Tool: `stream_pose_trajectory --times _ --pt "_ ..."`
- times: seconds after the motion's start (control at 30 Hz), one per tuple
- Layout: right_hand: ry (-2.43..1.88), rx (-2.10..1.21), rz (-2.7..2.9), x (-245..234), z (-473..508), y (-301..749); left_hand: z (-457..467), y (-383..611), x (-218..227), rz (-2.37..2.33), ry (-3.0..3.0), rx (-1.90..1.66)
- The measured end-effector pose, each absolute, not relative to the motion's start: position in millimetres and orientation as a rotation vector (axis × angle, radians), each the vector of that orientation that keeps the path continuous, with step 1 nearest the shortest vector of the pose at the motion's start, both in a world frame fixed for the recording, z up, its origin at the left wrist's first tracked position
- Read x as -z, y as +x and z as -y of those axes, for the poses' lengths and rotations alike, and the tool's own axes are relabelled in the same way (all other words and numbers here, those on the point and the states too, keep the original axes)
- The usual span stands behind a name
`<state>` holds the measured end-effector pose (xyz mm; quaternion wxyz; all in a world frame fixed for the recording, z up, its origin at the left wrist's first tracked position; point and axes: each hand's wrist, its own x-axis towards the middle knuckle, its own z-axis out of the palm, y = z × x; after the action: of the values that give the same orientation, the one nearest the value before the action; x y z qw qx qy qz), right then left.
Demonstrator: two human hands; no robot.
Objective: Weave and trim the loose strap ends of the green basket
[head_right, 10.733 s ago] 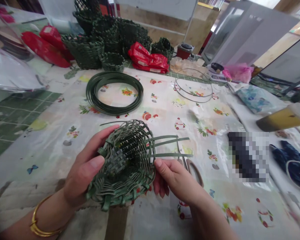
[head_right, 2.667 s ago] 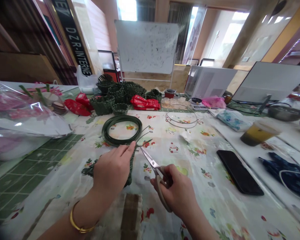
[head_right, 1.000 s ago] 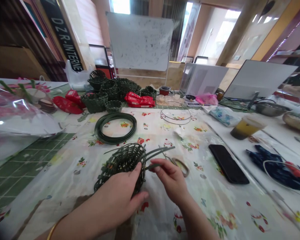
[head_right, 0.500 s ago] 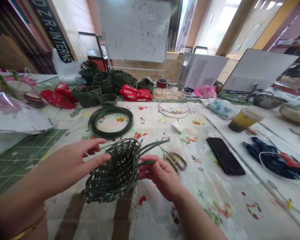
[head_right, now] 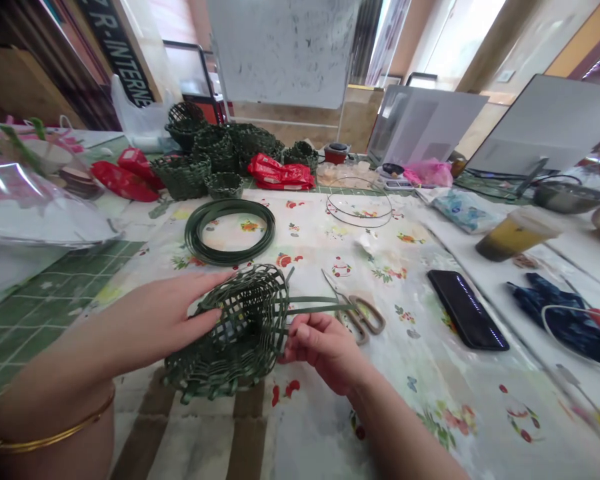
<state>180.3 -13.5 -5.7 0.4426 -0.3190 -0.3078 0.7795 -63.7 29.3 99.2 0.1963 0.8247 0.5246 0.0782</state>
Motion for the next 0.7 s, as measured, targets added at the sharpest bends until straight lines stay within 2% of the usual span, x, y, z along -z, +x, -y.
stream_pose_trajectory --times 0.1,0.2,0.33,0.7 --pt "-0.810 -1.913 0.643 5 10 179 -40 -58 -86 -1.255 2.154 -0.312" --pt "-0.841 -1.911 0.579 4 6 180 -55 -51 -67 -0.960 1.664 -0.492" --pt "-0.897 -1.942 0.601 5 4 178 -61 -43 -54 -0.817 1.254 -0.660" --pt "-1.131 -1.997 0.602 13 3 177 -56 -32 -59 -0.897 1.369 -0.619"
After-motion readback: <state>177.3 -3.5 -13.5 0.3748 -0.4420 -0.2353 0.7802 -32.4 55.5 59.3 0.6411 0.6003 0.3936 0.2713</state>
